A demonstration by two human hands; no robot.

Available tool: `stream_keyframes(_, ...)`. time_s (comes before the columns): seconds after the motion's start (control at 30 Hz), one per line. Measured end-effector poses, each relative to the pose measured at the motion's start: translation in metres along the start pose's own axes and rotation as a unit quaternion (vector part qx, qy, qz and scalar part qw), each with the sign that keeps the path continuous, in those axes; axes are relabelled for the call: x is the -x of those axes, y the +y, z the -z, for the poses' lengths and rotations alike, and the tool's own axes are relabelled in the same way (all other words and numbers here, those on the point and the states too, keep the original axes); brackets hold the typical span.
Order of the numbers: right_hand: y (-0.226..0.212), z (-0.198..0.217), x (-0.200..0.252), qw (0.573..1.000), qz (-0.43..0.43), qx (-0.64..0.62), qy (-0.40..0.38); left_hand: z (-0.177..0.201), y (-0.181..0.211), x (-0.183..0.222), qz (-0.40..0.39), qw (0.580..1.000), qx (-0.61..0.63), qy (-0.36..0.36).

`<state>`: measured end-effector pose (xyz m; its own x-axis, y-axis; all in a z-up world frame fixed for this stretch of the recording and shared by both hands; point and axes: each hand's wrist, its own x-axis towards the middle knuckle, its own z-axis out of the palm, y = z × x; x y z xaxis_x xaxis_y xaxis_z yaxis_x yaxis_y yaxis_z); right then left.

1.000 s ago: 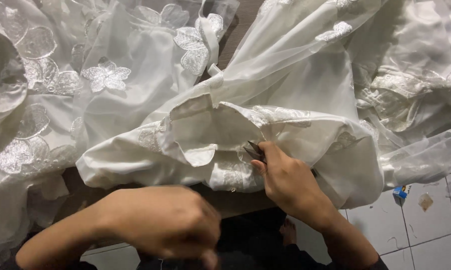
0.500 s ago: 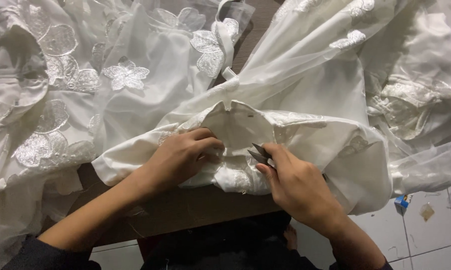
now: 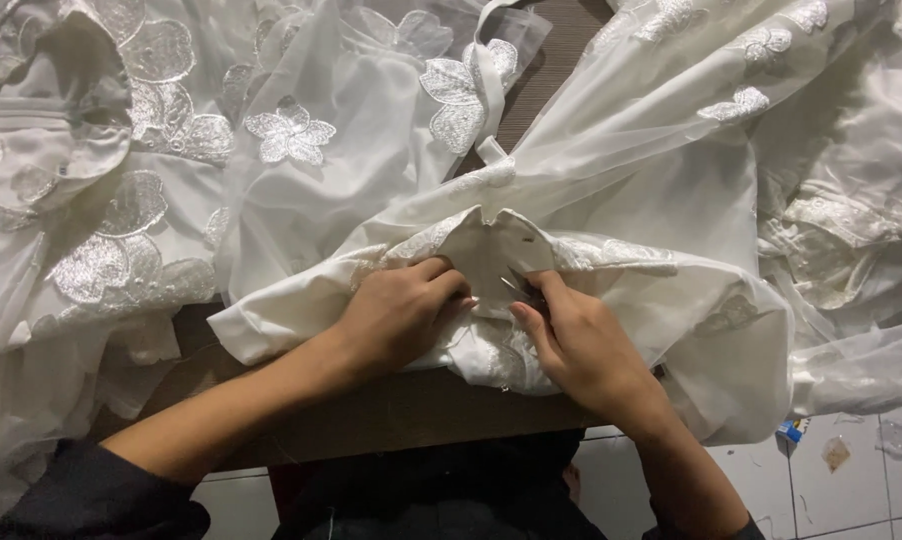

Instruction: Trimming loose threads and inspecting a white embroidered dress on a work table.

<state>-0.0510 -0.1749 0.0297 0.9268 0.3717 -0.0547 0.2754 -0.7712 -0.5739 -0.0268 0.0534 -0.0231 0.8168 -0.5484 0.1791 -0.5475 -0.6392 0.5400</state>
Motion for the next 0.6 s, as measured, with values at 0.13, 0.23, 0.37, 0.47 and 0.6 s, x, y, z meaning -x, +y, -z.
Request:
stream_keyframes(0.13,0.002,0.003,0.001,1.000,-0.006,-0.015,0.004,0.000,-0.001,0.004,-0.016,0.998,-0.056,-0.017)
stream_keyframes(0.23,0.002,0.007,0.000,1.000,-0.014,-0.010,-0.002,0.006,0.001,0.004,-0.022,0.996,-0.083,-0.013)
stream_keyframes(0.37,-0.012,0.017,-0.006,0.998,0.014,0.020,-0.050,0.014,0.002,0.003,-0.008,0.998,-0.043,-0.037)
stream_keyframes(0.47,-0.020,0.025,-0.012,0.992,0.042,0.050,-0.104,0.013,0.000,0.005,0.000,0.998,-0.042,-0.038)
stream_keyframes(0.6,-0.024,0.028,-0.021,0.971,0.036,0.107,-0.210,0.016,-0.005,0.006,0.019,0.997,0.008,-0.072)
